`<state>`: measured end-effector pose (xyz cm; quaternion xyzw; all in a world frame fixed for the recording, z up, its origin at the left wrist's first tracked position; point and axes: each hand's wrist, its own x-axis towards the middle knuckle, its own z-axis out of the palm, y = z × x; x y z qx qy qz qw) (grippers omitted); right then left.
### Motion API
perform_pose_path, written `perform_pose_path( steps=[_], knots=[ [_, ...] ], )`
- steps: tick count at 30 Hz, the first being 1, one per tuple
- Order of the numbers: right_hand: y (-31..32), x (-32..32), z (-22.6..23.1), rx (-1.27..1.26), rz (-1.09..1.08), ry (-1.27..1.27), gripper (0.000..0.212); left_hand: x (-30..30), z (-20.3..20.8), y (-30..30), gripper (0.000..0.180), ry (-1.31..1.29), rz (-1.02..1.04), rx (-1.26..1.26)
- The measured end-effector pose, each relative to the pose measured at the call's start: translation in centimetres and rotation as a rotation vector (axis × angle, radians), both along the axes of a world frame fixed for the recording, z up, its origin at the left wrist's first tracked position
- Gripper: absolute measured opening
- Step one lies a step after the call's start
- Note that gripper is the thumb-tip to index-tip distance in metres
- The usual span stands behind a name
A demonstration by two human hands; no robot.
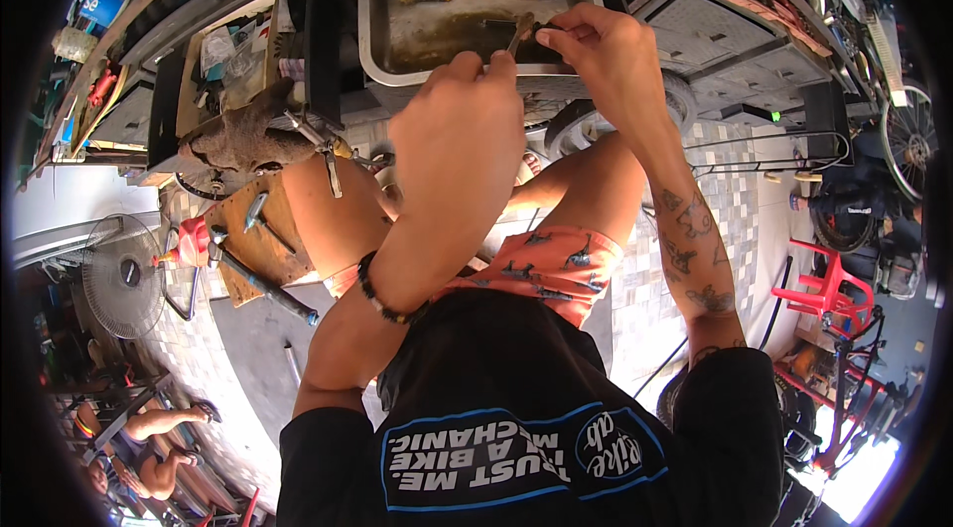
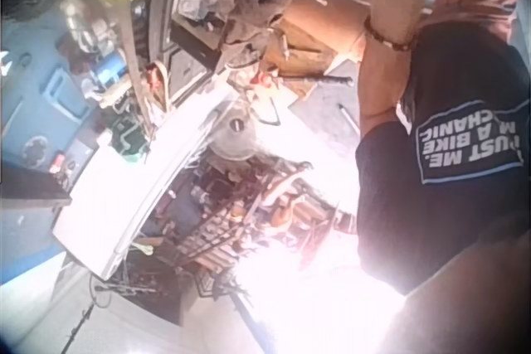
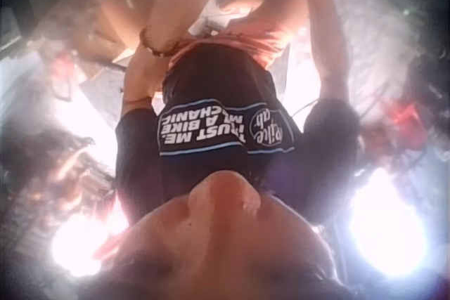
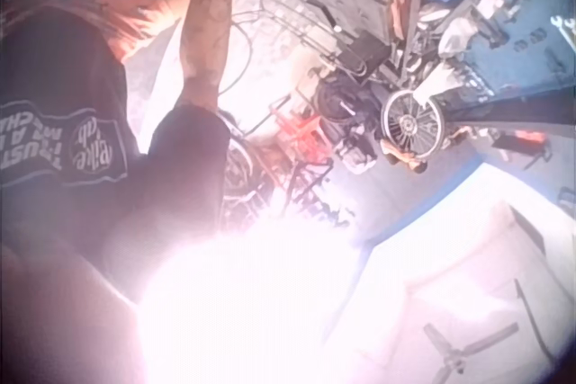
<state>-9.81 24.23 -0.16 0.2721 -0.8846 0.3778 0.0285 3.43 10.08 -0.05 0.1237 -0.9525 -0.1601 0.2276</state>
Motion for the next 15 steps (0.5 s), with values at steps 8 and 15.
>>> perform_pose_path(
  steps=[8, 15],
  knots=[
    [-0.2, -0.7, -0.2, 0.027, -0.004, 0.026, 0.028, -0.2, -0.5, 0.3, 0.023, 0.096, -0.019, 0.06],
    [-0.7, -0.7, -0.8, -0.054, -0.005, 0.02, 0.024, -0.3, -1.1, 0.6, 0.029, 0.06, -0.002, 0.021]
  ],
)
